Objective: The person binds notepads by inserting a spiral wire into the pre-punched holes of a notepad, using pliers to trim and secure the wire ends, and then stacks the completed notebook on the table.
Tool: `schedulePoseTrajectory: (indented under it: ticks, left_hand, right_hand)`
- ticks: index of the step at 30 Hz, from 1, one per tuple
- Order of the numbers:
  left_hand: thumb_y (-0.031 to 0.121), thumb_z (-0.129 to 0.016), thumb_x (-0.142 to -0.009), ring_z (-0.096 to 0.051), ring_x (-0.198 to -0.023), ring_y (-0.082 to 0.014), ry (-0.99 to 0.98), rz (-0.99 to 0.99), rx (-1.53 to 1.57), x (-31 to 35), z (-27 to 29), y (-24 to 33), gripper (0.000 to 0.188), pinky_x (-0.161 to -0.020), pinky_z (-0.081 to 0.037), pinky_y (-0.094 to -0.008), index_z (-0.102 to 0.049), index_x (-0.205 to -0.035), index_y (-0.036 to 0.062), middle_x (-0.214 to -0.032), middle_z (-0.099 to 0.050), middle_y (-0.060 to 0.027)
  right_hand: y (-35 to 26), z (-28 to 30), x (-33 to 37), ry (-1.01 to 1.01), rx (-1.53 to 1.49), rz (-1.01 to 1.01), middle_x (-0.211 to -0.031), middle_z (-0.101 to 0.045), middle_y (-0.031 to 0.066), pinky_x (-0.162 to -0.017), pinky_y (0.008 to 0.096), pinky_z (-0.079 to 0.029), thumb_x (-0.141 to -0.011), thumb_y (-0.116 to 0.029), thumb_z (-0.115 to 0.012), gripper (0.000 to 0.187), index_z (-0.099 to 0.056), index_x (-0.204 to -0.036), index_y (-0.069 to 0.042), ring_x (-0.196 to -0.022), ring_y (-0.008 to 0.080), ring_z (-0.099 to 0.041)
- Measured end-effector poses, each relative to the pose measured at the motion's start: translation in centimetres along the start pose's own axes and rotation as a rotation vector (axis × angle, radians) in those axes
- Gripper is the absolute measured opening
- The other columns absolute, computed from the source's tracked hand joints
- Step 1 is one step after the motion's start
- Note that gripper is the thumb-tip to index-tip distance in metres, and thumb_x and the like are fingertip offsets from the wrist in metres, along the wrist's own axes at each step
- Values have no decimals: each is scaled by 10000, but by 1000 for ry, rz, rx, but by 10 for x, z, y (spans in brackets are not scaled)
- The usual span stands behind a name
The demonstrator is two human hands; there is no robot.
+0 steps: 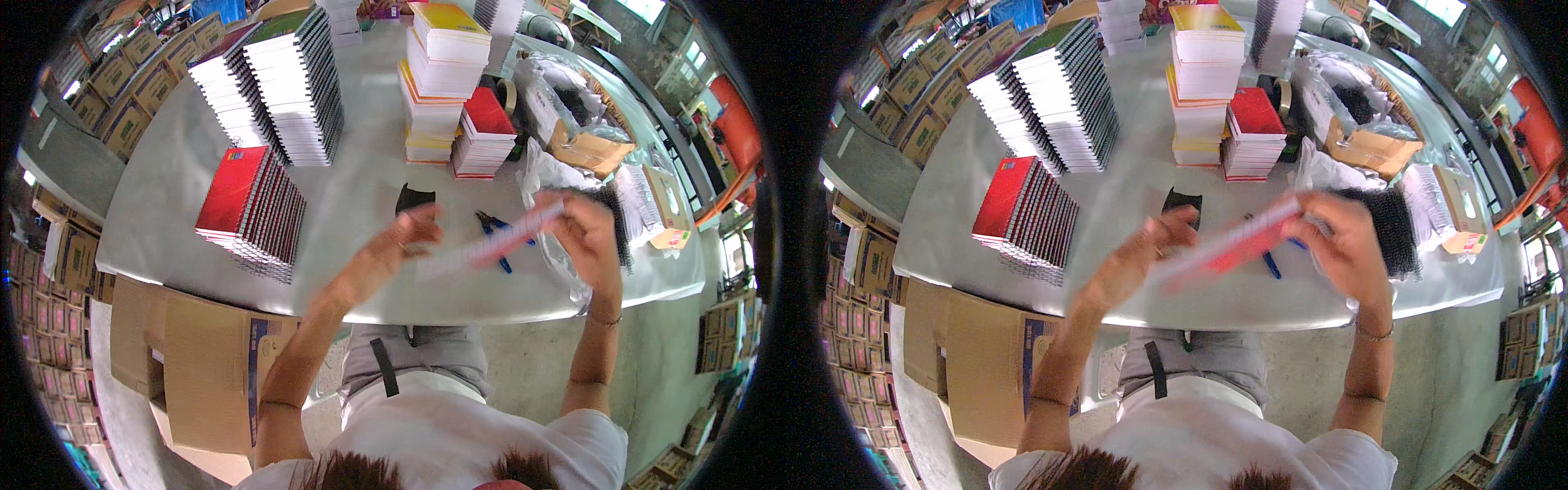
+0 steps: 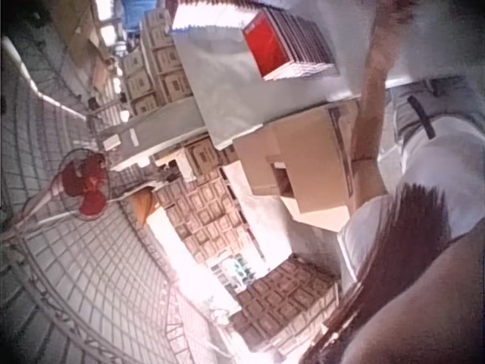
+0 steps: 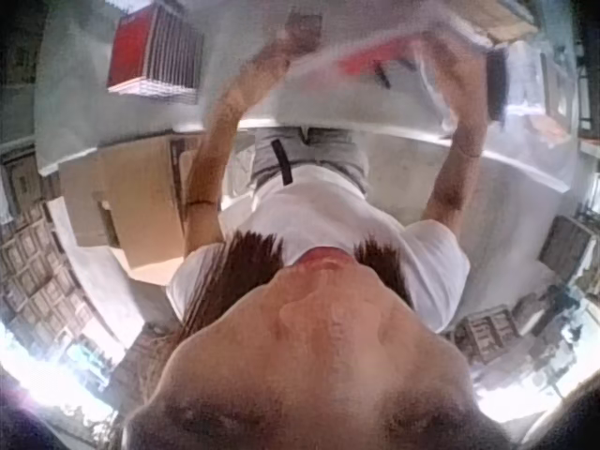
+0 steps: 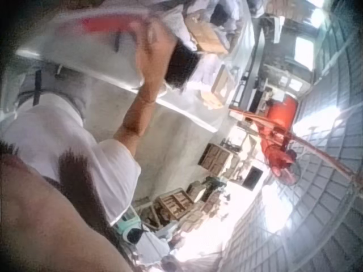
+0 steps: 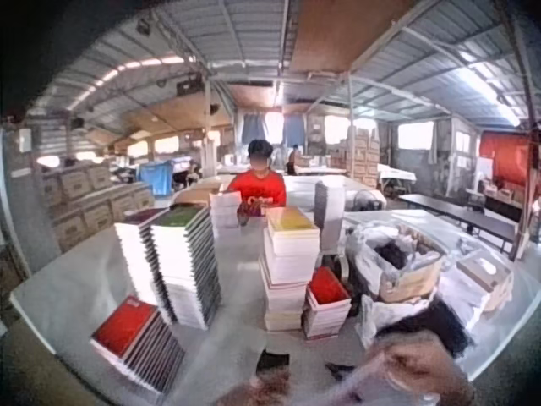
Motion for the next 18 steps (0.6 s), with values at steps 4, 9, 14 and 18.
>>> schedulePoseTrajectory:
  ticks: [4,9,14,18]
  left_hand:
    - [448,-471,-1036,-516,-1283,-196,-681,423,888,36,-107,-34,694,-1076,-412,-353,-251,-1557,45,-1452,-501,-97]
    - [217,-562,-1020,-498,-1272,-147,-274,456,457,35,-84,-37,587,-1101,-364,-311,-300,-1526,75,-1438,-491,-43]
    - [101,-558,-962,-525,-1234,-241,-14,-26,-975,32,-30,19,337,-1036,-411,-358,-494,-1289,52,-1273,-557,-91]
    - [24,-555,-869,-533,-1155,-279,231,-144,-1606,39,-22,42,359,-1087,-313,-493,-518,-1225,56,-1170,-547,-108]
  right_hand:
    - [-9,-50,18,-283,-589,86,-935,-757,35,-1082,469,-397,-843,-27,-687,114,-737,-941,-57,-911,192,-704]
    - [17,-59,20,-317,-391,7,-1045,-740,63,-1060,427,-414,-865,-37,-670,163,-725,-1018,-46,-978,208,-687]
    - [133,38,16,168,322,-277,-1098,-678,147,-974,435,-453,-905,-114,-666,254,-653,-1150,-47,-1029,299,-638]
    - [221,42,60,178,925,-414,-1252,-528,225,-967,471,-439,-951,-225,-634,416,-527,-1333,-98,-1149,418,-495]
Point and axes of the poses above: each hand's wrist, its own x-axis away from the middle knuckle, its own z-axis out of the back of the hand, y = z × x, the point moved 9 cm from there along -x, towards the middle knuckle
